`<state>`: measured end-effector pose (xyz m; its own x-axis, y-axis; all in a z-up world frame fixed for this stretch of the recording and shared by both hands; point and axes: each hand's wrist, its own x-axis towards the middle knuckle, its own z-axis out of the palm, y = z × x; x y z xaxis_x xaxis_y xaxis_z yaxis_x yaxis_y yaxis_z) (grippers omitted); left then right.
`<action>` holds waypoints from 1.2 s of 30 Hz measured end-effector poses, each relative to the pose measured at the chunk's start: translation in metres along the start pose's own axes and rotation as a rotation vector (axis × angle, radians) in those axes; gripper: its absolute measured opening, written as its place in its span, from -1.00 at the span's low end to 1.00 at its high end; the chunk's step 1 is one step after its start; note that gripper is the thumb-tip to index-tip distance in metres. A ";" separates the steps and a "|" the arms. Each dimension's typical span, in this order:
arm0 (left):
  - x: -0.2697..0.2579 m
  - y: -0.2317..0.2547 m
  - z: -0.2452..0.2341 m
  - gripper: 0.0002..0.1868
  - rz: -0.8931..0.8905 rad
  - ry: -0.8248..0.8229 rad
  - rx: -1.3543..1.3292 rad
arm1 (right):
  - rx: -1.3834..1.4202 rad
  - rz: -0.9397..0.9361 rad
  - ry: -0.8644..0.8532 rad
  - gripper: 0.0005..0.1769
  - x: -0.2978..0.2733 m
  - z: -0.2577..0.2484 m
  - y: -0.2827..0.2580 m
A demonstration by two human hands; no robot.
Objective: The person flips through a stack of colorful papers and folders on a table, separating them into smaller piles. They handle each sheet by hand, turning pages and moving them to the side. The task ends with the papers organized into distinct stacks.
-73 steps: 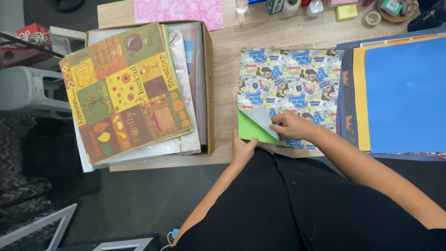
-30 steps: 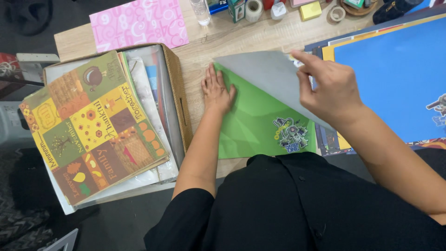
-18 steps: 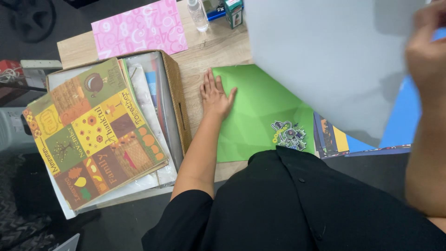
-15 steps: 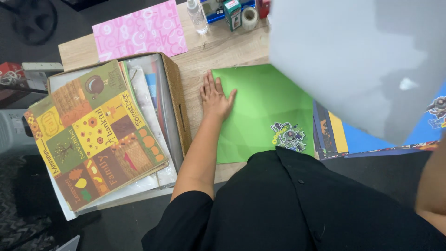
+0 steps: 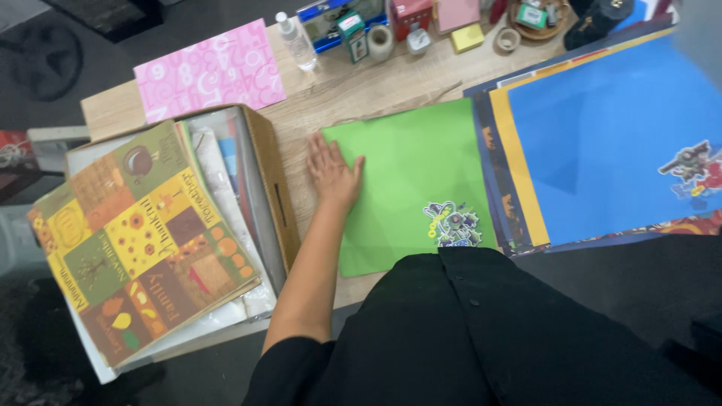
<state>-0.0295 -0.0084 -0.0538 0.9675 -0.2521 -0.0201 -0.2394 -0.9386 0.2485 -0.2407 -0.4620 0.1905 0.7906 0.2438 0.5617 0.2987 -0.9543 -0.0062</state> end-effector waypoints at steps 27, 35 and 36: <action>-0.215 0.006 -0.048 -0.27 0.568 -0.321 0.167 | 0.207 0.086 -0.312 -0.76 -0.128 0.159 -0.121; -0.201 -0.015 -0.040 -0.29 0.577 -0.428 0.064 | 0.719 -0.150 -0.670 -0.59 -0.057 0.216 -0.213; -0.199 -0.016 -0.039 -0.34 0.570 -0.459 0.028 | 0.708 -0.203 -0.672 -0.54 -0.056 0.225 -0.220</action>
<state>-0.2153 0.0661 -0.0160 0.5618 -0.7707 -0.3007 -0.7035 -0.6363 0.3165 -0.2310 -0.2266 -0.0258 0.7623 0.6468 0.0236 0.5389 -0.6140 -0.5768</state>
